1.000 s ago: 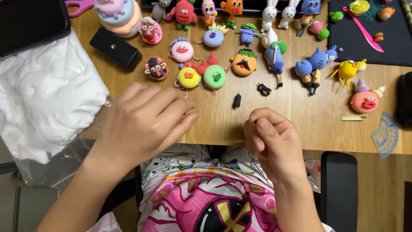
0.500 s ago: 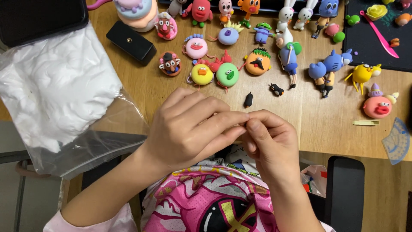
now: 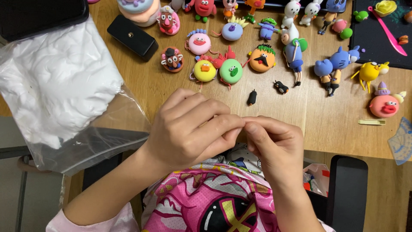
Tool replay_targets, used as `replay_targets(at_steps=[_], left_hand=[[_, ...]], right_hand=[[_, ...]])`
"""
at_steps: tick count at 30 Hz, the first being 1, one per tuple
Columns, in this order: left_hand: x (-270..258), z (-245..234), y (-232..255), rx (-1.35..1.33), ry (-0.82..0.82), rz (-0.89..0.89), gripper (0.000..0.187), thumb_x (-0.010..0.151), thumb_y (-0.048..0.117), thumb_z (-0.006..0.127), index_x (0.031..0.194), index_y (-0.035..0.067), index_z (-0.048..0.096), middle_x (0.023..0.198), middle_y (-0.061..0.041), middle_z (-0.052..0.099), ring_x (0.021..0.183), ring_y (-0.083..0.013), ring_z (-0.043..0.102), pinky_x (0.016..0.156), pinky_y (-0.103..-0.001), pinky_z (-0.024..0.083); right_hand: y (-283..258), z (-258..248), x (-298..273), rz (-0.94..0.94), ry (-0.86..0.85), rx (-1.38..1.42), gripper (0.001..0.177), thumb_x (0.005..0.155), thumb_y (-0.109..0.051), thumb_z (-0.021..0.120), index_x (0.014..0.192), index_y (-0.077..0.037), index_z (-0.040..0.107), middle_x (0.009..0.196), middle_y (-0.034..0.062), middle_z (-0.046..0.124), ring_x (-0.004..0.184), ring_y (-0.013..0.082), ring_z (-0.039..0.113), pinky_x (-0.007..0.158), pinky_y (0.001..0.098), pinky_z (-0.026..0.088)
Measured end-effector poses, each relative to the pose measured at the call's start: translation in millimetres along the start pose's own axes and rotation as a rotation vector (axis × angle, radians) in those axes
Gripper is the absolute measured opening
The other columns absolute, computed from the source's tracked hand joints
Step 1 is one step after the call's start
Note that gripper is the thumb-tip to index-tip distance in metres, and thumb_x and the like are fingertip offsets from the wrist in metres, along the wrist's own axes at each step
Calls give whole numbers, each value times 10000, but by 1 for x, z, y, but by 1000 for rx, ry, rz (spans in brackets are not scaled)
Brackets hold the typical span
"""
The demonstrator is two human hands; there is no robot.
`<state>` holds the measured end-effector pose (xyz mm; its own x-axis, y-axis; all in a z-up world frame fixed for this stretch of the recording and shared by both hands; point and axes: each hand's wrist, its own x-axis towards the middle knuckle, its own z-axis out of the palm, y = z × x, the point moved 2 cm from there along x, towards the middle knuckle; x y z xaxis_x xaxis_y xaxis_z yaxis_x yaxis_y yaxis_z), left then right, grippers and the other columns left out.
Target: Assembling small decorative figures by hand at a desk
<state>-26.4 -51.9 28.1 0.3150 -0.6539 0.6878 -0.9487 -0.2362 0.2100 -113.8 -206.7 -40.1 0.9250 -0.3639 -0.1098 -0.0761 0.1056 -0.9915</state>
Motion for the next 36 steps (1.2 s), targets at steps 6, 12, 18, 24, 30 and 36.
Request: replay_targets(at_steps=[6,12,18,24,30,36], left_hand=[[-3,4,-2,-142,-42,-94,64,928,132,683,916,88,638,872,-33,647,761,-205,618,719,-340,397],[-2,3,-3,-168,-59,-41,30,959,116,670,958,90,686,872,-36,645,771,-191,614,724,-322,396],[-5,0,-6,-142,-65,29,120,966,195,701,1035,104,739,879,-23,613,770,-164,583,703,-341,385],[-2,1,-5,-97,-83,58,86,964,191,709,1009,122,735,888,-17,612,756,-165,578,704,-340,389],[2,1,-4,-92,-92,-1,50,950,164,661,929,129,689,874,-27,620,733,-201,577,734,-349,403],[2,6,-5,-202,-164,-96,118,964,139,506,864,78,515,843,-22,606,752,-213,583,762,-369,384]], right_hand=[[-8,-1,0,22,-74,123,163,865,-117,675,943,19,720,633,28,554,525,73,377,472,210,299],[-1,-9,4,27,-96,146,104,814,-45,728,903,3,707,694,5,620,660,58,550,623,179,448],[-2,-15,8,19,-159,113,59,807,-43,717,850,-23,681,762,36,661,689,77,577,644,188,461],[-7,-17,9,-22,-164,7,57,821,-44,718,855,-12,685,779,47,664,711,82,591,660,184,471],[-15,-17,8,-49,-186,-76,98,836,-33,696,922,9,717,835,92,685,778,119,625,681,199,481],[-26,-13,7,-32,-149,-166,148,884,-117,630,890,-3,724,830,73,717,712,94,601,624,196,440]])
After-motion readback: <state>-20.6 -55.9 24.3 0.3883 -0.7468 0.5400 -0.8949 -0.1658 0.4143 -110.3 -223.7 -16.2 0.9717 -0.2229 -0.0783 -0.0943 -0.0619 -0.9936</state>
